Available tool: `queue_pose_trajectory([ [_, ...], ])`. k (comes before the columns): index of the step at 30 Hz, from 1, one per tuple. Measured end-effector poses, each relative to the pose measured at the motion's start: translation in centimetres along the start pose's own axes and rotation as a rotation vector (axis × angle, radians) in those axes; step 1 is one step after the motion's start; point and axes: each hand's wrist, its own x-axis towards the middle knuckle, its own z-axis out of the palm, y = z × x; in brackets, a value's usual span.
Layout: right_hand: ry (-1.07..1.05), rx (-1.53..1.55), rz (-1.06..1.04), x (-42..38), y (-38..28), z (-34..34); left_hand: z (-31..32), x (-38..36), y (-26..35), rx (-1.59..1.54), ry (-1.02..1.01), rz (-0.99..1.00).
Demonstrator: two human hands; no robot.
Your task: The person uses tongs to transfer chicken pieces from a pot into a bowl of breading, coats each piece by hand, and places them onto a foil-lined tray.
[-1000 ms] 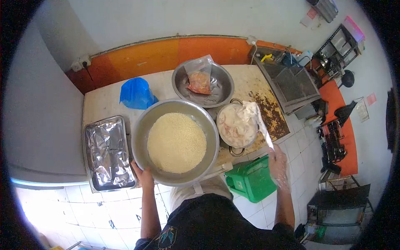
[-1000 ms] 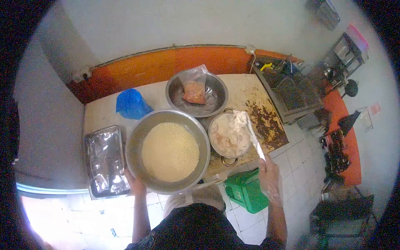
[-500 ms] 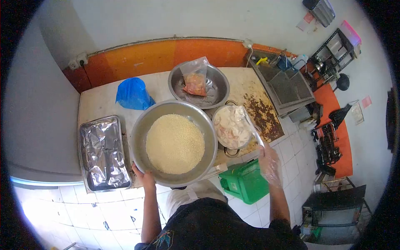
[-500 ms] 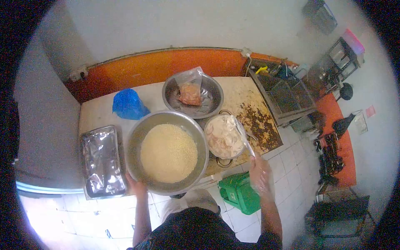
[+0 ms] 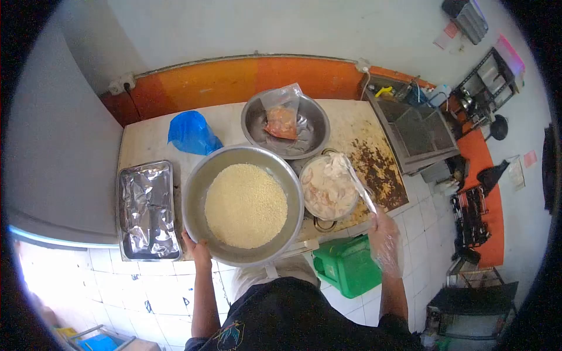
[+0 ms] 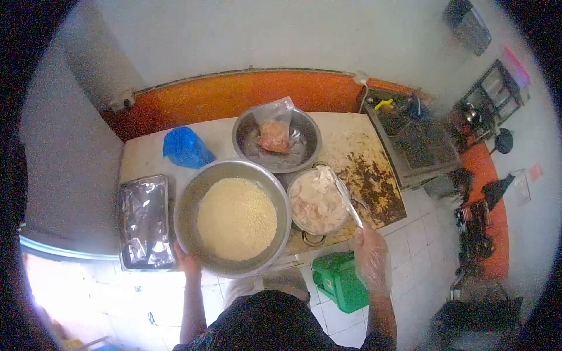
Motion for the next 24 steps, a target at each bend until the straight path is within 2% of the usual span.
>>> queue_pose_trajectory([
  [2,-0.166,0.054,0.140,0.5,-1.1,-2.3,0.5,-0.1,1.0,-0.038,0.022,-0.056],
  [3,-0.180,0.062,0.144,0.5,-0.9,-2.7,0.7,-0.1,1.4,-0.085,0.037,-0.115],
  [9,-0.099,0.081,0.132,0.0,-0.6,-2.8,1.3,-0.8,3.6,-0.083,0.047,-0.147],
  [11,-0.040,0.037,0.008,-0.2,1.2,-0.4,1.4,-1.3,3.4,-0.045,0.047,-0.110],
  [12,-0.027,0.040,0.011,-0.2,0.6,-0.6,1.3,-1.2,3.3,-0.001,0.062,-0.076],
  [14,-0.120,-0.005,0.190,-0.6,-1.1,-1.3,1.1,-1.0,2.7,-0.039,0.083,-0.097],
  [19,-0.125,0.047,0.212,-1.5,-5.2,-4.6,0.3,-0.1,0.7,-0.215,0.008,-0.105],
  [24,-0.210,0.097,0.174,-3.3,-9.2,-6.4,0.7,-0.3,2.3,-0.137,0.020,-0.119],
])
